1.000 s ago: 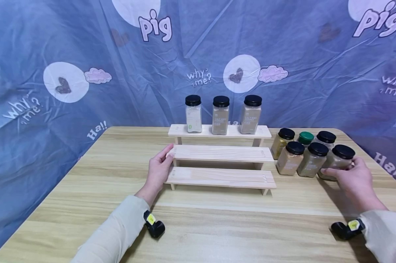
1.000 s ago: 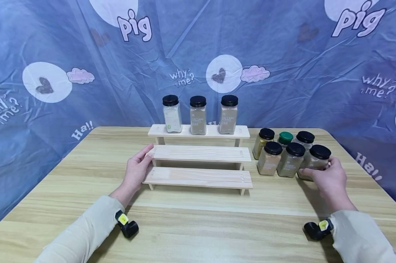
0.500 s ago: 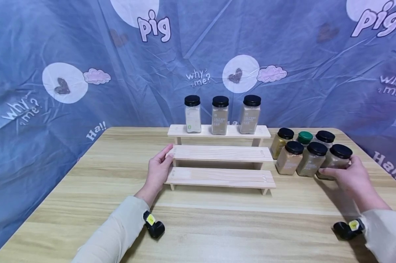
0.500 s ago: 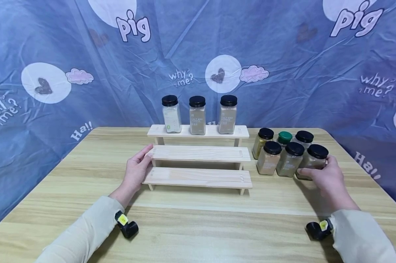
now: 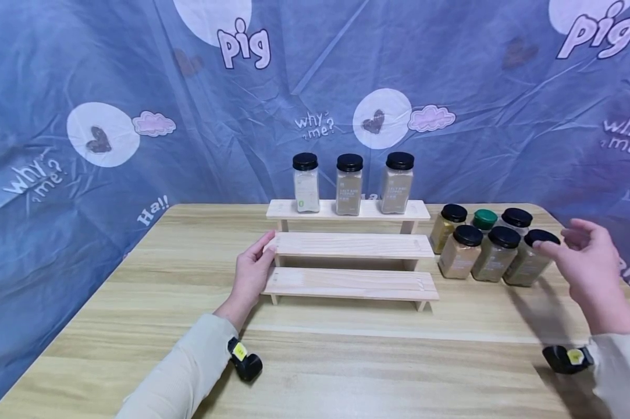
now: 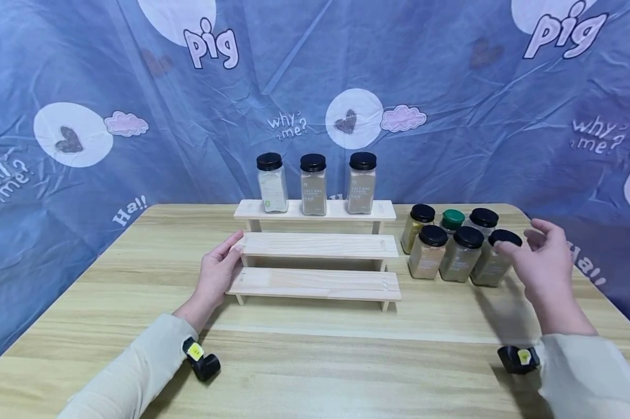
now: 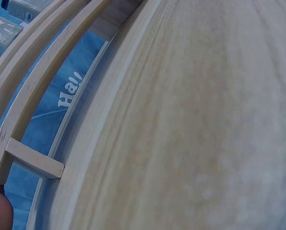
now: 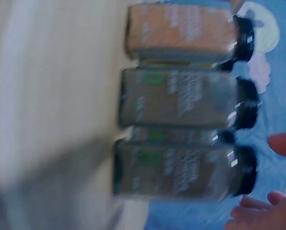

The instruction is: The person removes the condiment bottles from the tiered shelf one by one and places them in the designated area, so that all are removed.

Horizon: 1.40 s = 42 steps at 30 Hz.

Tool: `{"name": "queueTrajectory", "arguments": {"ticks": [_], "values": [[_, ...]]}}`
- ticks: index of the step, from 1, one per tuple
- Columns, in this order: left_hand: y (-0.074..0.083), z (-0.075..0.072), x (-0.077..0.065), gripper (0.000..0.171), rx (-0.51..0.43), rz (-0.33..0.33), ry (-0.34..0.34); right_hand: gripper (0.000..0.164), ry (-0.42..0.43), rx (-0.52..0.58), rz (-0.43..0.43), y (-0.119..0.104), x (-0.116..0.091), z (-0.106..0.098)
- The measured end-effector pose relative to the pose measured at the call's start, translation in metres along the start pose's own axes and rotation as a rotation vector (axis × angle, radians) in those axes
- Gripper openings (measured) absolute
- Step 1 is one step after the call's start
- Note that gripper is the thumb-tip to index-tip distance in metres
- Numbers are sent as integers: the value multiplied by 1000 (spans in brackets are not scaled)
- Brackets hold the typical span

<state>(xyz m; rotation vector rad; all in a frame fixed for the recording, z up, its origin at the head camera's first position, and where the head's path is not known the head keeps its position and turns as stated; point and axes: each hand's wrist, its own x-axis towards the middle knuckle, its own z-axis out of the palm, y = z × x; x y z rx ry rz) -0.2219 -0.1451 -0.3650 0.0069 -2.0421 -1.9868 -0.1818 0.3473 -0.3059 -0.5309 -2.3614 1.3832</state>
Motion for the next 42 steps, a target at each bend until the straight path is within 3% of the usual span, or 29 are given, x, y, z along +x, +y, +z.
{"name": "queueTrajectory", "arguments": {"ticks": [3, 6, 10, 13, 21, 26, 34, 42], "values": [[0, 0, 0, 37, -4, -2, -1, 60, 91, 104, 4, -17, -7, 2], [-1, 0, 0, 37, -19, -11, -6, 46, 125, 328, -17, -34, -13, 7], [-2, 0, 0, 37, -26, -15, -10, 42, 101, 593, -88, -52, -18, 12], [-2, 0, 0, 37, -31, -12, -11, 41, 61, 663, -136, -64, -23, 19], [-1, 1, -1, 37, -35, -7, -7, 36, -15, 632, -196, -87, -33, 44], [0, 1, -1, 37, -45, -10, -9, 34, -85, 670, -240, -99, -37, 61], [-1, 0, 1, 36, -18, 0, 0, 39, -92, 651, -214, -118, -40, 94], [-1, 0, 0, 37, -2, -5, -7, 54, -111, 601, -189, -123, -41, 124]]}}
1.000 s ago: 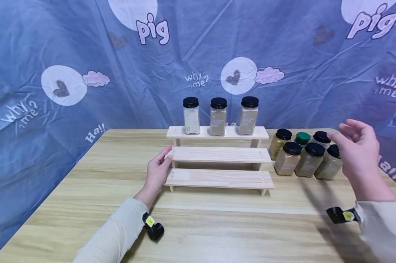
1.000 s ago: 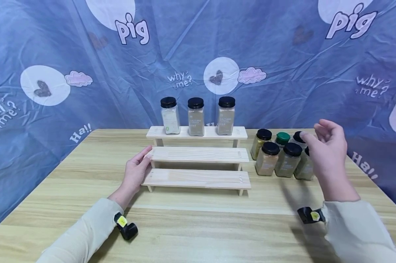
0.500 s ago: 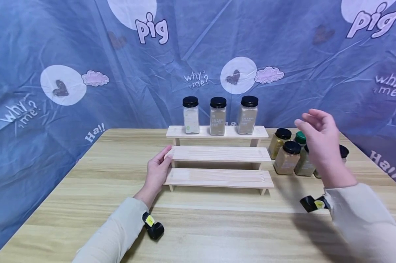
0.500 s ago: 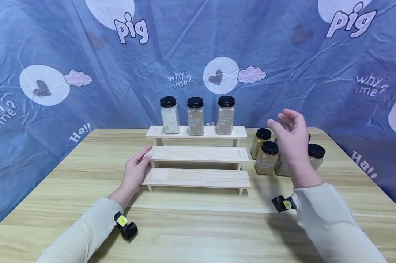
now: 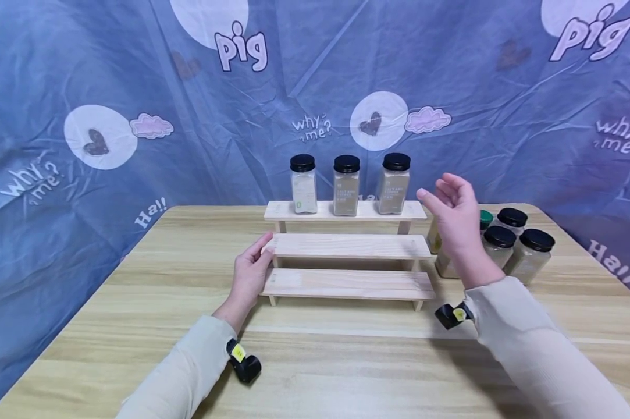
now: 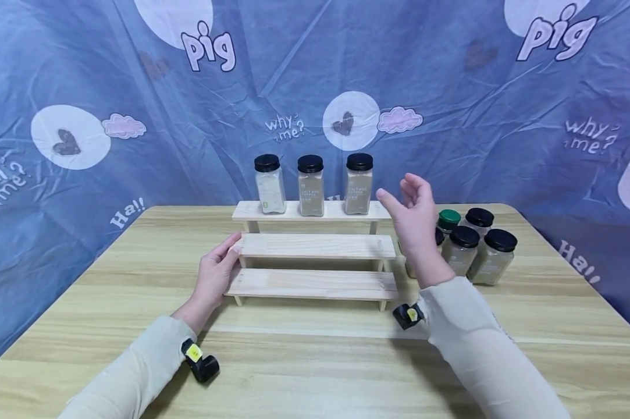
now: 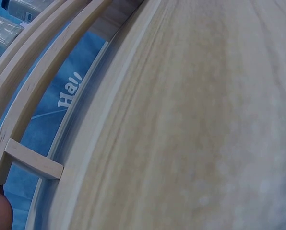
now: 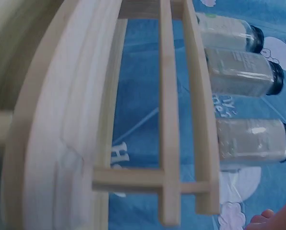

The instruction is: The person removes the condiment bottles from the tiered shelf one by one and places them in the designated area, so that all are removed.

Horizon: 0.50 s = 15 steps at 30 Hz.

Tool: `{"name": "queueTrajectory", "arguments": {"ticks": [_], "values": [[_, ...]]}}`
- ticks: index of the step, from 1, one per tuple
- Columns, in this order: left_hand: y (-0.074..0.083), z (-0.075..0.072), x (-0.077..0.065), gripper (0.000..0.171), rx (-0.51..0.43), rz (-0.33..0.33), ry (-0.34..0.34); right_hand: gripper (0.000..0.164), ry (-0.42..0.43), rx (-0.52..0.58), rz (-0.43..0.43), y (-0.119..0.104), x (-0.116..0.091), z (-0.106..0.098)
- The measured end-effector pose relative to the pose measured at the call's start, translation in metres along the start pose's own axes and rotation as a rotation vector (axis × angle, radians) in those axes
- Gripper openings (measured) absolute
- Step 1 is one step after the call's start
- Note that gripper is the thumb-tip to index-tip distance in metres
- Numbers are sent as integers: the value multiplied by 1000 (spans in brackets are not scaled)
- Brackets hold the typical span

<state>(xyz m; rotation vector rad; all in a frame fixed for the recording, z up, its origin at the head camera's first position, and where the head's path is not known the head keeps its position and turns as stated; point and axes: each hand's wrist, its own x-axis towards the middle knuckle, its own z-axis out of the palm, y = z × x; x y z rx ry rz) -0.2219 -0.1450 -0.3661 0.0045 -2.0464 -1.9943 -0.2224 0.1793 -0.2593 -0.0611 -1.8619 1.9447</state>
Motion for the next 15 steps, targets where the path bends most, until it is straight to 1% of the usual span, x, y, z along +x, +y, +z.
{"name": "queueTrajectory", "arguments": {"ticks": [4, 8, 12, 15], "values": [[0, -1, -1, 37, 6, 3, 4, 62, -40, -44, 5, 6, -1, 11], [0, 0, -1, 37, -11, 1, 5, 69, -81, -97, -3, 11, 0, 20], [0, 0, -1, 37, -24, -1, 4, 75, -95, -142, -11, 16, 4, 29], [0, 0, -1, 37, -28, 3, 4, 76, -101, -139, -24, 19, 6, 35]]}}
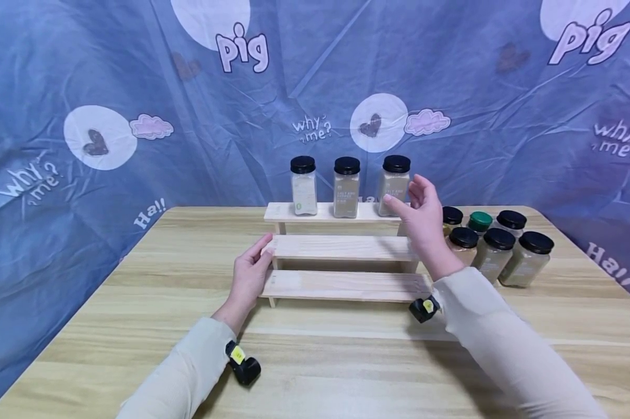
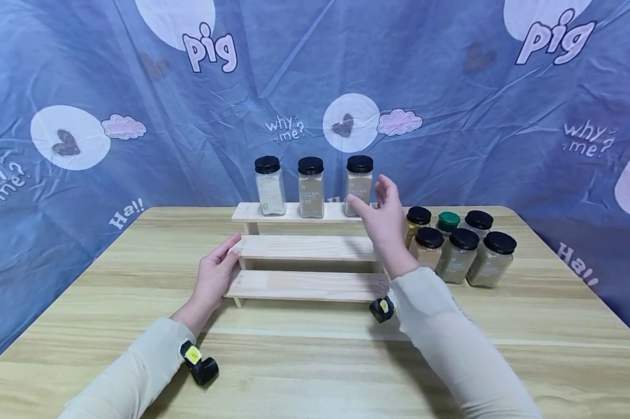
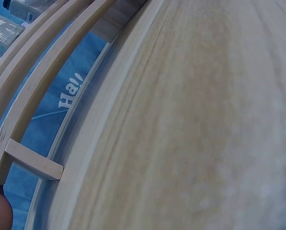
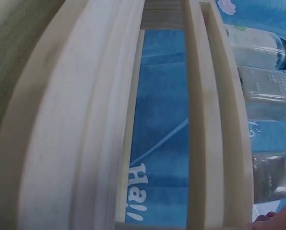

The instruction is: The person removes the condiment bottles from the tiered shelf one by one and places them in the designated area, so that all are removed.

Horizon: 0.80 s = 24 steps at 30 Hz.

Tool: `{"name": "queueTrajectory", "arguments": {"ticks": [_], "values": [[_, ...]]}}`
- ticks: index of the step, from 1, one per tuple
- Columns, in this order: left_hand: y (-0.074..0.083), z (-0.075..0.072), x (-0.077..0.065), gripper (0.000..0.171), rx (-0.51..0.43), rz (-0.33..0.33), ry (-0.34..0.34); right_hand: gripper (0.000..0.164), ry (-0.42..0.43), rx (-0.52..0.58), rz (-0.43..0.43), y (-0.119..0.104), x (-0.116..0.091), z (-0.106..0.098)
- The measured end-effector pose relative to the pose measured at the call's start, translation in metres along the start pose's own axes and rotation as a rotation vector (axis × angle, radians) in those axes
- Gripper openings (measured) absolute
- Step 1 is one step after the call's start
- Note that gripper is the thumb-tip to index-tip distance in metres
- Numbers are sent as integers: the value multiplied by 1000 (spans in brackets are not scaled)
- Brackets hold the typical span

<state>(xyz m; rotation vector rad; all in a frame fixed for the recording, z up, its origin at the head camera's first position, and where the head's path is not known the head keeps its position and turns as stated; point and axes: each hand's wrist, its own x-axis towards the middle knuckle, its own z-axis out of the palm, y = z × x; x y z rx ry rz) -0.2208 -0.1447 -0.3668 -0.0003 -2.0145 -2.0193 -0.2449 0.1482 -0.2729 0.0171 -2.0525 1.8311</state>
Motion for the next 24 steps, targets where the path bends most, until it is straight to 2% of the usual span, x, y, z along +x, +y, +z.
{"name": "queueTrajectory", "arguments": {"ticks": [4, 13, 24], "values": [[0, 0, 0, 37, 2, -5, 1, 75, -2, 0, -26, 3, 3, 7], [1, 0, -1, 38, 25, -13, -2, 78, -10, -120, -32, 2, 11, 14], [0, -1, 1, 37, 18, 5, 7, 84, 13, -204, -4, 0, 17, 19]]}}
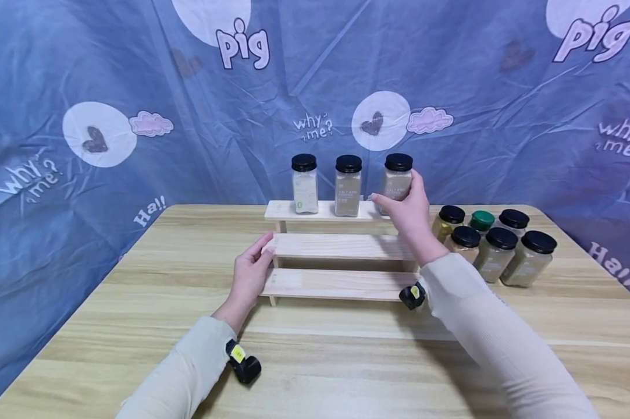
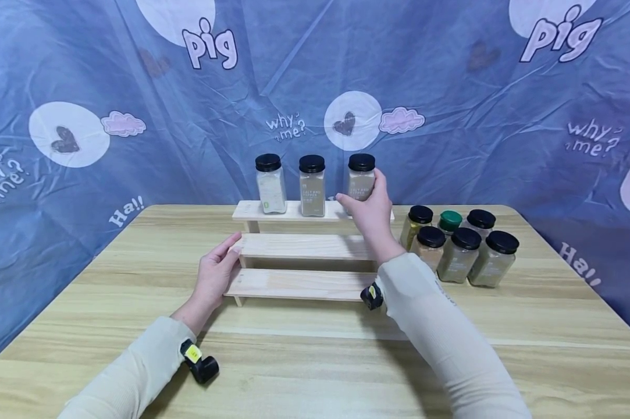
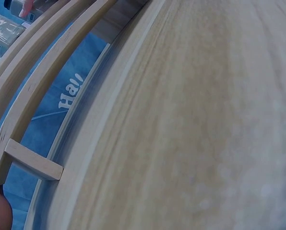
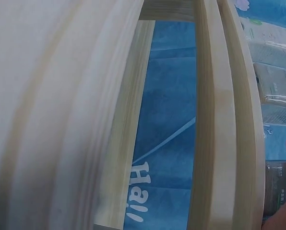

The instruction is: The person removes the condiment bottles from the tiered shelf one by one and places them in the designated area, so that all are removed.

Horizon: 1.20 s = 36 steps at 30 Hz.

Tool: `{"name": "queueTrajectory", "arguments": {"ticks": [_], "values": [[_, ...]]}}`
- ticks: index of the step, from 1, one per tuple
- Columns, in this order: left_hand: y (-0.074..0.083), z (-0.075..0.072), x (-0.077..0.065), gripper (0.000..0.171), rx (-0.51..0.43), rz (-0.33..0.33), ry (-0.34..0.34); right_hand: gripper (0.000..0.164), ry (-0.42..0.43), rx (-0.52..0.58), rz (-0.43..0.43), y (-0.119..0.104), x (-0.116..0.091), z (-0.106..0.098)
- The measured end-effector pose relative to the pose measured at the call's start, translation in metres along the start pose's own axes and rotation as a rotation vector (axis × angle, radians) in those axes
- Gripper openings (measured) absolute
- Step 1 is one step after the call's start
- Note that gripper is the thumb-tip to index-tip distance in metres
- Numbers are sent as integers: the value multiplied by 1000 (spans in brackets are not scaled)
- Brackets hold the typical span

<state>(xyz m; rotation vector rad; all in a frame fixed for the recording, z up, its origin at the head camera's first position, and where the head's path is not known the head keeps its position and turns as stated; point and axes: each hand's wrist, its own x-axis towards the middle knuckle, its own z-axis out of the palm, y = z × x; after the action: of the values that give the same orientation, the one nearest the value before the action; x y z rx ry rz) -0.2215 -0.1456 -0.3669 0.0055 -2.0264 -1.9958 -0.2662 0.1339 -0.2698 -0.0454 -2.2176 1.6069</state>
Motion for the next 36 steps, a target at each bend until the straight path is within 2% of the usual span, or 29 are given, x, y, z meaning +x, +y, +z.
{"name": "queueTrajectory", "arguments": {"ticks": [22, 32, 36], "values": [[0, 0, 0, 36, 2, 0, -14, 81, -4, -46, 43, -9, 2, -5], [0, -1, 1, 36, 6, 9, -13, 80, -36, -35, 66, -11, -3, -13], [1, 0, 0, 36, 15, 13, -10, 81, -34, -61, 60, -11, -8, -20]]}}
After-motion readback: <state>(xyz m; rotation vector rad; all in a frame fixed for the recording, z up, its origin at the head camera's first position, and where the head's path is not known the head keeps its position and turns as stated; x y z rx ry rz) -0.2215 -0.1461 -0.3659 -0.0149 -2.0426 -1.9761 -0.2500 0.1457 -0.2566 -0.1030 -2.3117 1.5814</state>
